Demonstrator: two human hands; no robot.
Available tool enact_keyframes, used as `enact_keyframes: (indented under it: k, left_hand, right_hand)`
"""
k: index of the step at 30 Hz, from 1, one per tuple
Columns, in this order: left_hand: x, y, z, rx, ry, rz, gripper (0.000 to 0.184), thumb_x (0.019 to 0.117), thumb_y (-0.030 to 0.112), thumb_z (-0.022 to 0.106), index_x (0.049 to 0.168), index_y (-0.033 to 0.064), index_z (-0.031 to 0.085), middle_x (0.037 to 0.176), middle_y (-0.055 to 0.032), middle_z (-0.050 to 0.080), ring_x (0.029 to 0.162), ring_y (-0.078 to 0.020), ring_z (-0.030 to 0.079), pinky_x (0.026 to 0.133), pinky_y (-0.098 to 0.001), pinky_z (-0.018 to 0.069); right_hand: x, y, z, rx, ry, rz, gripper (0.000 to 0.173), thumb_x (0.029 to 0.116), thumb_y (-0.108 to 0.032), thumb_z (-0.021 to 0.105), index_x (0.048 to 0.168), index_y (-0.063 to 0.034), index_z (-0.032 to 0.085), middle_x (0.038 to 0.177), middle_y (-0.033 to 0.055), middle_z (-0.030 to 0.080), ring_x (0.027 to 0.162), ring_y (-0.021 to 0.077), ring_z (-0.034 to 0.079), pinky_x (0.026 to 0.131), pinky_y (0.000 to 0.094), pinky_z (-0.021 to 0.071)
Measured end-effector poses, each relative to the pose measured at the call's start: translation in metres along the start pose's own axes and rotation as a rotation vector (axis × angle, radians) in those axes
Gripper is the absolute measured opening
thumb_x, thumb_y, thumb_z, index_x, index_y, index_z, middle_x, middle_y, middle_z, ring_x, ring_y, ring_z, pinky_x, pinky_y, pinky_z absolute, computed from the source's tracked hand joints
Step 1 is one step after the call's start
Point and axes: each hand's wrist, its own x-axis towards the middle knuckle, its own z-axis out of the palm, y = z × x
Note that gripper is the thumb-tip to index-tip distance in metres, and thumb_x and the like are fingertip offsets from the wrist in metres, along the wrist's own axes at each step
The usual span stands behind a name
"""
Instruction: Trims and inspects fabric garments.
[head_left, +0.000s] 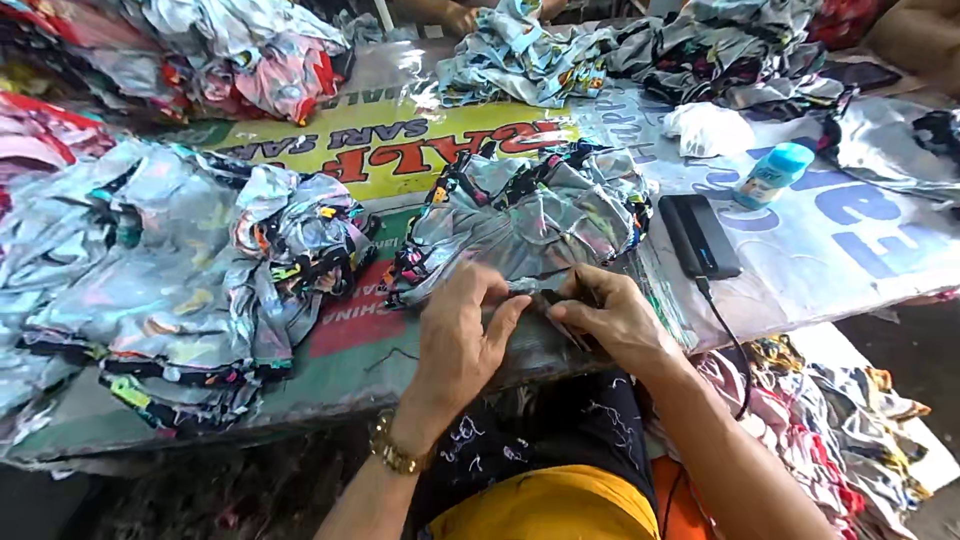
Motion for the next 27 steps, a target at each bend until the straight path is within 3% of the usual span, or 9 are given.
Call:
enact_keyframes:
  k: [2,5,8,14,17,22,27]
  left_hand:
    - [-0.015,0.010,0.012,-0.195,0.011,-0.163,0.035,0.0990,0.039,0.066,0.101,0.0040,0.066,0.090,-0.0025,0.067,0.084,-0.0080,0.066,0.077,-0.0289,0.0575]
    - [-0.028,0.015,0.035,-0.329,-0.057,-0.297,0.038,0.0952,0.045,0.070,0.107,0.0091,0.067,0.093,0.0034,0.070,0.089,-0.0046,0.067,0.083,-0.0304,0.0578]
    - [-0.029,0.016,0.039,-0.278,-0.053,-0.307,0.025,0.0994,0.036,0.065,0.104,0.0121,0.070,0.091,0.0056,0.071,0.089,-0.0033,0.067,0.084,-0.0315,0.0553]
    - [-0.030,0.012,0.035,-0.282,-0.087,-0.291,0.018,0.0992,0.030,0.064,0.102,0.0134,0.070,0.087,0.0072,0.070,0.085,-0.0026,0.066,0.080,-0.0301,0.0553]
    - [-0.029,0.014,0.034,-0.303,-0.083,-0.280,0.017,0.0984,0.026,0.065,0.104,0.0108,0.069,0.087,0.0051,0.070,0.083,-0.0033,0.067,0.075,-0.0263,0.0573]
    - [-0.029,0.015,0.031,-0.393,-0.017,-0.278,0.016,0.0991,0.015,0.064,0.110,0.0041,0.066,0.092,0.0001,0.070,0.081,-0.0041,0.068,0.074,-0.0224,0.0584]
    - [-0.029,0.016,0.028,-0.399,-0.015,-0.237,0.018,0.0999,0.009,0.060,0.113,0.0007,0.068,0.097,-0.0023,0.072,0.084,-0.0032,0.069,0.077,-0.0199,0.0588]
  right_hand:
    - [0.001,0.005,0.005,0.137,0.009,0.036,0.010,0.0901,-0.015,0.073,0.084,-0.0107,0.066,0.069,-0.0025,0.062,0.060,0.0030,0.057,0.057,0.0183,0.0495]
    - [0.001,0.008,0.010,0.156,0.014,0.046,0.019,0.0960,-0.020,0.067,0.079,-0.0127,0.066,0.064,-0.0035,0.059,0.055,0.0019,0.055,0.053,0.0173,0.0473]
    - [-0.001,0.011,0.012,0.097,-0.005,0.013,0.022,0.0986,-0.020,0.066,0.079,-0.0123,0.064,0.060,-0.0040,0.055,0.050,0.0013,0.050,0.048,0.0161,0.0426]
    - [-0.001,0.013,0.014,0.037,-0.033,-0.048,0.023,0.0994,-0.020,0.065,0.078,-0.0111,0.061,0.060,-0.0027,0.054,0.049,0.0026,0.048,0.047,0.0157,0.0399]
    - [-0.002,0.012,0.014,0.042,-0.041,-0.066,0.020,0.0998,-0.018,0.064,0.081,-0.0103,0.062,0.061,-0.0021,0.056,0.050,0.0030,0.050,0.046,0.0157,0.0410]
    - [-0.006,0.011,0.009,-0.031,-0.092,-0.096,0.011,0.1009,-0.011,0.059,0.100,-0.0060,0.069,0.071,-0.0019,0.062,0.054,0.0019,0.053,0.048,0.0149,0.0451]
    - [-0.008,0.008,0.009,0.014,-0.073,-0.065,0.007,0.0996,-0.010,0.062,0.098,-0.0063,0.068,0.067,0.0008,0.059,0.048,0.0038,0.048,0.041,0.0157,0.0399]
